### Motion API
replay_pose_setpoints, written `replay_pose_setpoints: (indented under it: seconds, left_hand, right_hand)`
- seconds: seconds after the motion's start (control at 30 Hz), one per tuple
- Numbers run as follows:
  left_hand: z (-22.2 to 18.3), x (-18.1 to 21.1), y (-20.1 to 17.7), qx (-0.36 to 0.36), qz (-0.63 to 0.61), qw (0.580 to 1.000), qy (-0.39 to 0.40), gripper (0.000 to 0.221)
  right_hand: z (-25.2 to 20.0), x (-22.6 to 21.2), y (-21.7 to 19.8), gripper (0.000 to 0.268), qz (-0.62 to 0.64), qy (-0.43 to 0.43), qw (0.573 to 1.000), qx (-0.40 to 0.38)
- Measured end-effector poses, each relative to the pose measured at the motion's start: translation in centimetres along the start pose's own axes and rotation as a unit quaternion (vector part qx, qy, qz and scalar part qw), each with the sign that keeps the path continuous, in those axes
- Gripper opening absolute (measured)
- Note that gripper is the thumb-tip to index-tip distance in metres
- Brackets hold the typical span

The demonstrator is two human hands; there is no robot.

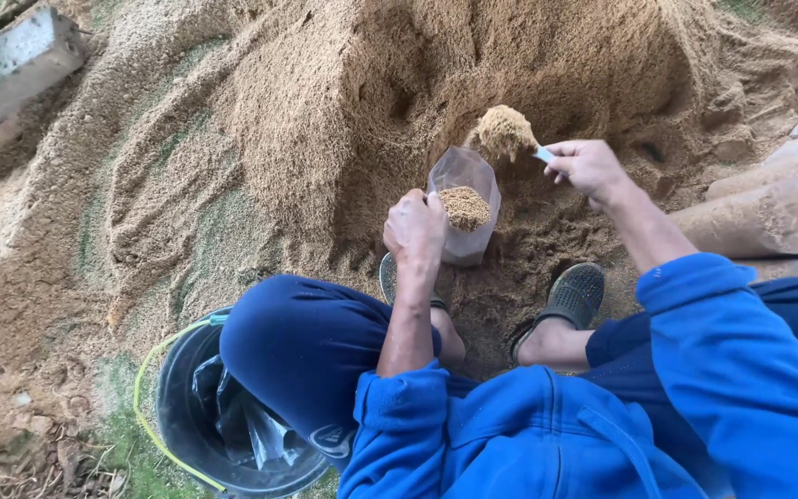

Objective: Scooping seeds from a large pile into small plastic bags using a spoon and organizing the filled bags.

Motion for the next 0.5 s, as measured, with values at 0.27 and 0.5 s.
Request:
replay_pose_setpoints:
  seconds: [0.27,0.5]
  left_hand:
    - [0.1,-0.5,0.8,0.010,-0.020,1.000,0.000,0.031]
    - [-0.2,0.4,0.2,0.026,0.008,0.999,0.017,0.032]
  right_hand:
    - [-10.3,-10.2,0.4,0.030,-0.103,-0.070,0.992,0.022]
    - [-17.2,-11.7,6.8,0.017,-0.502,-0.438,0.694,0.273]
Point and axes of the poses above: each hand's wrist, its own z-axis towards the middle knuckle, its own y-axis out of the palm, x = y × z, the point moved 9 cm from there along z, towards the middle knuckle, and after that the axes turned 13 degrees about y, right-handed, at the moved point
